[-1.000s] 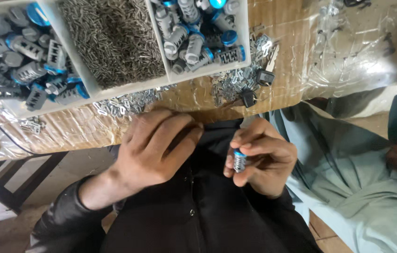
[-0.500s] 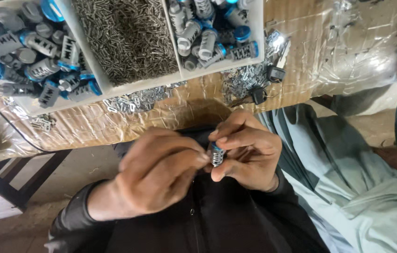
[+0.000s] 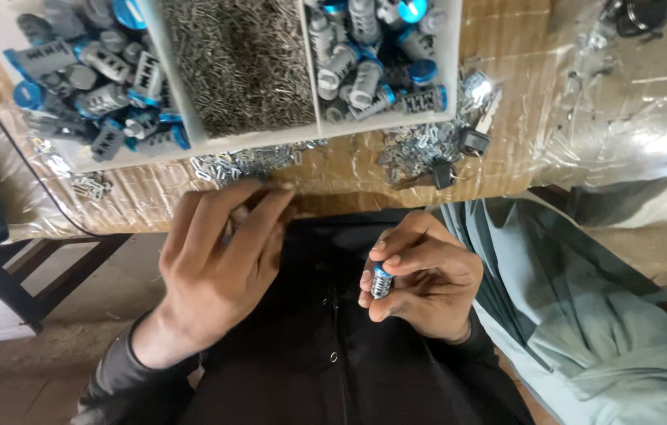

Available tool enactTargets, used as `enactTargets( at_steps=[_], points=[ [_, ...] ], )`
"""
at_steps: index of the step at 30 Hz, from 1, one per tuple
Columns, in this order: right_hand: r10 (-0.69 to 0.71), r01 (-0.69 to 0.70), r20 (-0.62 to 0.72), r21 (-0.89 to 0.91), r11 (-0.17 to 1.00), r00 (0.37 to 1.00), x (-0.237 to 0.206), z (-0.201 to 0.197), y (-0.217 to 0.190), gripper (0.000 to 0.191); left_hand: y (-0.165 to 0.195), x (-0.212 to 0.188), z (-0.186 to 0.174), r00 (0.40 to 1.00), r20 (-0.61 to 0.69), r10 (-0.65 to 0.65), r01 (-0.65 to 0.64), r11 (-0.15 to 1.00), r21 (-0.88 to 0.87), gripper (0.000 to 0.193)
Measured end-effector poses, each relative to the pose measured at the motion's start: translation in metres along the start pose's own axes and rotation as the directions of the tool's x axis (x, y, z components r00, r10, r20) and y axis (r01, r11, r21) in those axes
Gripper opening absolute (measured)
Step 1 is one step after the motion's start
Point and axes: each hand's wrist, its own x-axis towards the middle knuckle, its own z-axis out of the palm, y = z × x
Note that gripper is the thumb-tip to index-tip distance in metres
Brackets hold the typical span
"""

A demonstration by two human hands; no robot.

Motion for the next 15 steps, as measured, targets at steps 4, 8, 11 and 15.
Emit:
enactTargets(
  at_steps=[4,8,11,15],
  points=[
    [0.083,-0.081,0.064,-0.036,0.996,0.994,0.008,0.002,0.001,0.037,-0.002,-0.008,0.01,0.998,-0.002,0.057,-0.057,0.998,-0.002,0.045],
    [0.053,-0.045,0.099,-0.072,0.996,0.994,0.01,0.005,-0.002,0.036,0.002,0.003,0.024,0.998,0.003,0.057,-0.058,0.997,0.051,0.041],
    [0.061,-0.056,0.069,-0.078,0.995,0.996,0.009,0.006,-0.005,0.036,0.001,0.01,0.025,0.993,0.082,0.087,-0.107,0.952,0.286,0.047],
    [0.067,-0.064,0.043,-0.056,0.996,0.997,0.007,0.006,-0.003,0.036,-0.009,0.008,0.009,0.98,0.057,0.193,-0.198,0.972,0.124,0.043]
  ],
)
